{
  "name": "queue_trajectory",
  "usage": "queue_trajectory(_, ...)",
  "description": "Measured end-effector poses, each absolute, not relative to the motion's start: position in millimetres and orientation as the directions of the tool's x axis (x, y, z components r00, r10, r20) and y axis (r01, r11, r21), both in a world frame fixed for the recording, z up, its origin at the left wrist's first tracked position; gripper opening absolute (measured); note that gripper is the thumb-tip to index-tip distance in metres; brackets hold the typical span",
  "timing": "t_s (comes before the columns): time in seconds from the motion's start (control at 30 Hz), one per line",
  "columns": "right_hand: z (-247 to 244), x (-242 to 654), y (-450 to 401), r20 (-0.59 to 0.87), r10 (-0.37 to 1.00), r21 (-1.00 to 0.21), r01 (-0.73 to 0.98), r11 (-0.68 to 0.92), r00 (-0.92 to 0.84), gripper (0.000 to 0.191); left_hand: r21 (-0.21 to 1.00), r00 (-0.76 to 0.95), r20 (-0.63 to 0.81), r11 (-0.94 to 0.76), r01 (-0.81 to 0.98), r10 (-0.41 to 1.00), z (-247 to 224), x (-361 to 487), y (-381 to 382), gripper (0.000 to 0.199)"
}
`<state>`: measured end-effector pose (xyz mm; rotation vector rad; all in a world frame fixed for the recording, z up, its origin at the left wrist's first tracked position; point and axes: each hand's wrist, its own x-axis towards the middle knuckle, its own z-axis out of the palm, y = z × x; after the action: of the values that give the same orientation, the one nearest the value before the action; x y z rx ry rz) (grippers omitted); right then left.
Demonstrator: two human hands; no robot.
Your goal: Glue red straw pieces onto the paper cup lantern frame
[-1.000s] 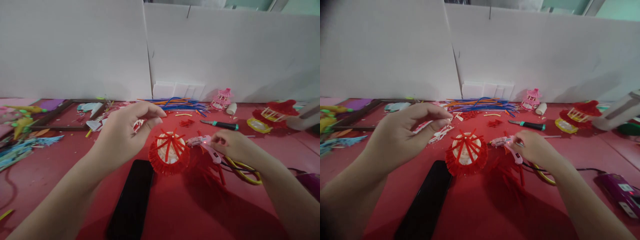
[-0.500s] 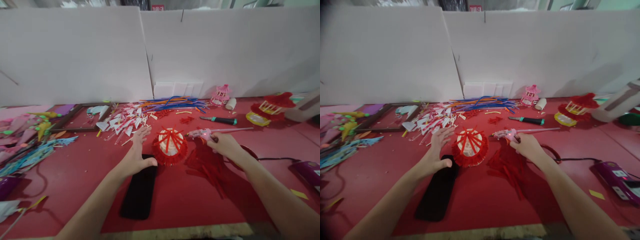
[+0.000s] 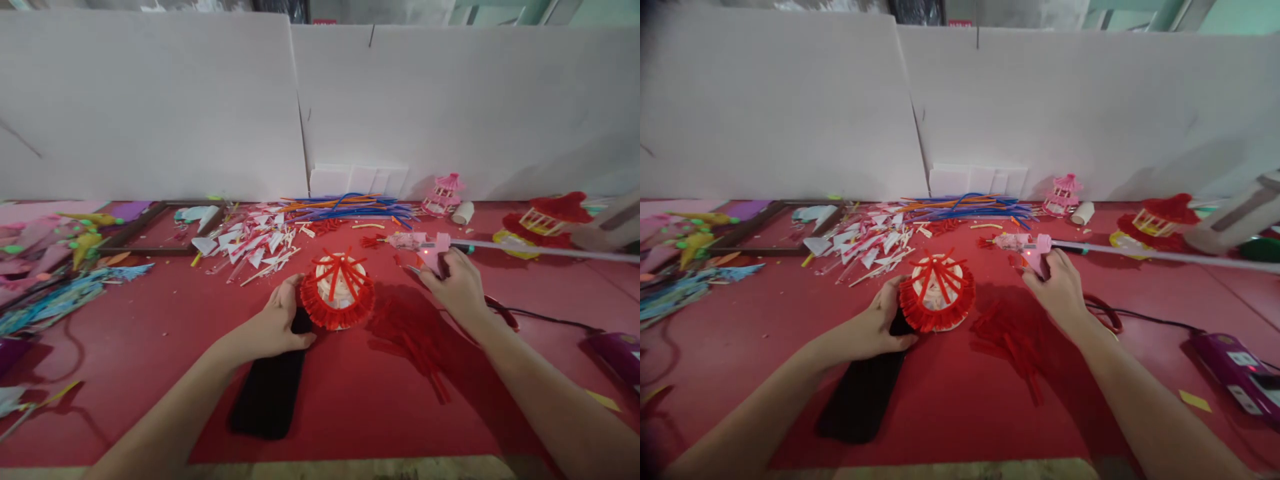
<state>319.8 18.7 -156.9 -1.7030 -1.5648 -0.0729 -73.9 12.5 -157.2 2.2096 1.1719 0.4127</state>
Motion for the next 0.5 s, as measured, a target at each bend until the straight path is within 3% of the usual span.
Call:
queue_trajectory(0.13,-161.7,313.7,14.8,0.546,0.813,-0.518,0.845,0.136,0.204,0.019,0.621,0.506,-0.032,-0.379,0.686,0.862,-152.6,-82.1,11.7,0.105)
queue_trajectory(0.27,-167.3,308.0,8.1,0.477,0.856,-0.576,0.806,0.133,0.200,0.021,0.661,0.460,0.001,-0.346,0.666,0.888,-145.2,-79.9,16.6,0.118)
queue_trajectory(0.4,-170.8,306.8,4.1,0.400,0.885,-0.661,0.744,0.099,0.239,0.027,0.760,0.498,0.042,-0.351,0.547,0.866,-137.9,-62.2,24.6,0.147)
queue_trajectory(0.5,-173.2,308.7,4.3,0.332,0.914,-0.729,0.678,0.092,0.233,0.022,0.840,0.554,0.059,-0.341,0.421,0.830,-135.2,-47.1,28.2,0.150)
